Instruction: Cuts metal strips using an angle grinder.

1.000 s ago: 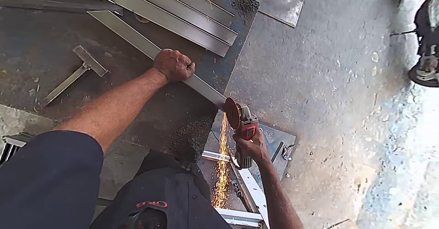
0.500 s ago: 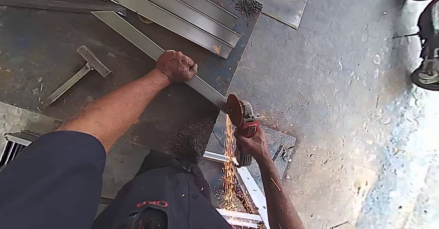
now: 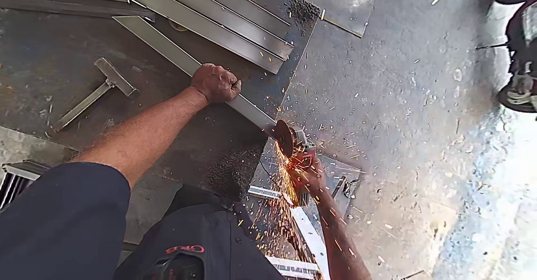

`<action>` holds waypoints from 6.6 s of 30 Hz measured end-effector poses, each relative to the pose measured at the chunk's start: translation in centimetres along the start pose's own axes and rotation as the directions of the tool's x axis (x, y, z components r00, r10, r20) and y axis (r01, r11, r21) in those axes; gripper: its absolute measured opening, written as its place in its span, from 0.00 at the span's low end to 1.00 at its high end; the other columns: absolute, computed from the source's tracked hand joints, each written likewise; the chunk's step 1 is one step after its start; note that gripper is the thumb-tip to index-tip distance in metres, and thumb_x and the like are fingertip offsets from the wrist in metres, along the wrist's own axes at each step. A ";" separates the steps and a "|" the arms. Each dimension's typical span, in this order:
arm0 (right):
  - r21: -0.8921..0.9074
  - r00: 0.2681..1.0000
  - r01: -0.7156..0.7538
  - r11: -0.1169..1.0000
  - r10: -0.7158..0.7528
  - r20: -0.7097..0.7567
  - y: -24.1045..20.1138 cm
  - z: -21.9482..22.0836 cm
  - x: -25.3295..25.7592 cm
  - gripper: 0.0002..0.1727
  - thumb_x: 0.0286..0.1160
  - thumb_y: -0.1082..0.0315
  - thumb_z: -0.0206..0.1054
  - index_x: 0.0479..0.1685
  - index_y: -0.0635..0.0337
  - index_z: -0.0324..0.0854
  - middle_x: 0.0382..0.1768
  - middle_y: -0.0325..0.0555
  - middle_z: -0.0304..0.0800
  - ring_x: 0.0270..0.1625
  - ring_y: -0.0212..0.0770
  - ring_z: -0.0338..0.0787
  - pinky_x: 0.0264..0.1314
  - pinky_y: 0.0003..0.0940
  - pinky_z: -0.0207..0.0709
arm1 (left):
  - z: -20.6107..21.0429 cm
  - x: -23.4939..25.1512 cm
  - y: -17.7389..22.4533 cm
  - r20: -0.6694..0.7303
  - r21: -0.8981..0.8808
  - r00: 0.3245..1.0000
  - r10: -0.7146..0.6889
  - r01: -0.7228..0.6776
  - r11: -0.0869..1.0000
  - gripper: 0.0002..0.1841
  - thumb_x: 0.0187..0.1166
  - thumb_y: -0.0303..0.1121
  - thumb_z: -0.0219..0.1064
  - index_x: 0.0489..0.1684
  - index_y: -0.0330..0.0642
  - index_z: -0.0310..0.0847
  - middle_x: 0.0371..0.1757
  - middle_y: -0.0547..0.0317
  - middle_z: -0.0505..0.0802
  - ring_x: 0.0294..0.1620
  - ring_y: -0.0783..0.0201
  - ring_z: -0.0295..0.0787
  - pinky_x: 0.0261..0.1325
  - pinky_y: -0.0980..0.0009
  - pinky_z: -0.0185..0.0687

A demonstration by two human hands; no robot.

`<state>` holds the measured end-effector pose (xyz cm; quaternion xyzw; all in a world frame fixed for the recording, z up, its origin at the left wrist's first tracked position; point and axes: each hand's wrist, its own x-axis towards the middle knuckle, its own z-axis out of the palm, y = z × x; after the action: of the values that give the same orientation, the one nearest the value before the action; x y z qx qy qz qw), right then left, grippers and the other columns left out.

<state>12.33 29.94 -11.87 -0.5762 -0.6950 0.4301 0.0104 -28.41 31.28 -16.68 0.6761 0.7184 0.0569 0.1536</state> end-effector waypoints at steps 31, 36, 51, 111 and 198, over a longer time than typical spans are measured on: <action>-0.069 0.999 -0.030 0.997 0.032 0.034 -1.7 -0.7 2.1 0.46 0.43 0.51 0.83 0.70 0.64 0.77 0.55 0.48 0.91 0.59 0.35 0.88 0.67 0.39 0.80 | 0.1 0.0 -0.2 -0.002 -0.004 1.000 0.020 -0.020 1.000 0.28 0.84 0.51 0.45 0.15 0.43 0.75 0.21 0.49 0.87 0.31 0.47 0.91 0.37 0.46 0.76; -0.089 0.997 -0.071 0.994 0.074 0.037 -1.5 -0.5 2.2 0.43 0.43 0.48 0.83 0.65 0.62 0.80 0.50 0.46 0.92 0.54 0.36 0.91 0.61 0.42 0.83 | 0.2 0.0 -0.3 -0.007 -0.002 1.000 0.022 -0.022 1.000 0.28 0.85 0.51 0.45 0.16 0.44 0.75 0.21 0.50 0.87 0.31 0.47 0.91 0.37 0.46 0.76; -0.054 0.995 -0.071 0.996 0.075 0.066 -1.5 -0.6 2.6 0.43 0.43 0.47 0.83 0.65 0.60 0.79 0.49 0.42 0.92 0.52 0.31 0.90 0.59 0.38 0.84 | 0.3 0.0 -0.3 -0.021 -0.013 1.000 0.021 -0.022 1.000 0.27 0.85 0.51 0.46 0.15 0.44 0.74 0.20 0.50 0.87 0.30 0.49 0.89 0.37 0.47 0.75; 0.757 0.670 -0.160 0.633 0.633 -0.387 -7.7 11.4 -21.5 0.32 0.46 0.64 0.85 0.55 0.67 0.81 0.36 0.50 0.94 0.37 0.43 0.95 0.45 0.45 0.91 | -8.4 0.9 -12.2 0.401 0.048 0.886 0.233 -0.275 0.960 0.32 0.66 0.56 0.80 0.66 0.47 0.87 0.65 0.47 0.91 0.67 0.47 0.89 0.69 0.44 0.84; 0.366 0.897 -0.329 0.871 0.409 -0.166 -5.6 -1.0 7.3 0.41 0.44 0.45 0.83 0.63 0.58 0.79 0.45 0.39 0.92 0.46 0.30 0.92 0.53 0.36 0.87 | 3.2 -0.8 7.0 -0.052 -0.217 0.989 0.136 -0.144 0.965 0.35 0.60 0.63 0.69 0.64 0.52 0.89 0.47 0.53 0.93 0.47 0.48 0.88 0.45 0.52 0.81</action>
<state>5.93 36.63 -11.39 -0.7366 -0.4832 0.4611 0.1066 -20.71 30.61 -17.58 0.7028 0.6608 0.1593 0.2099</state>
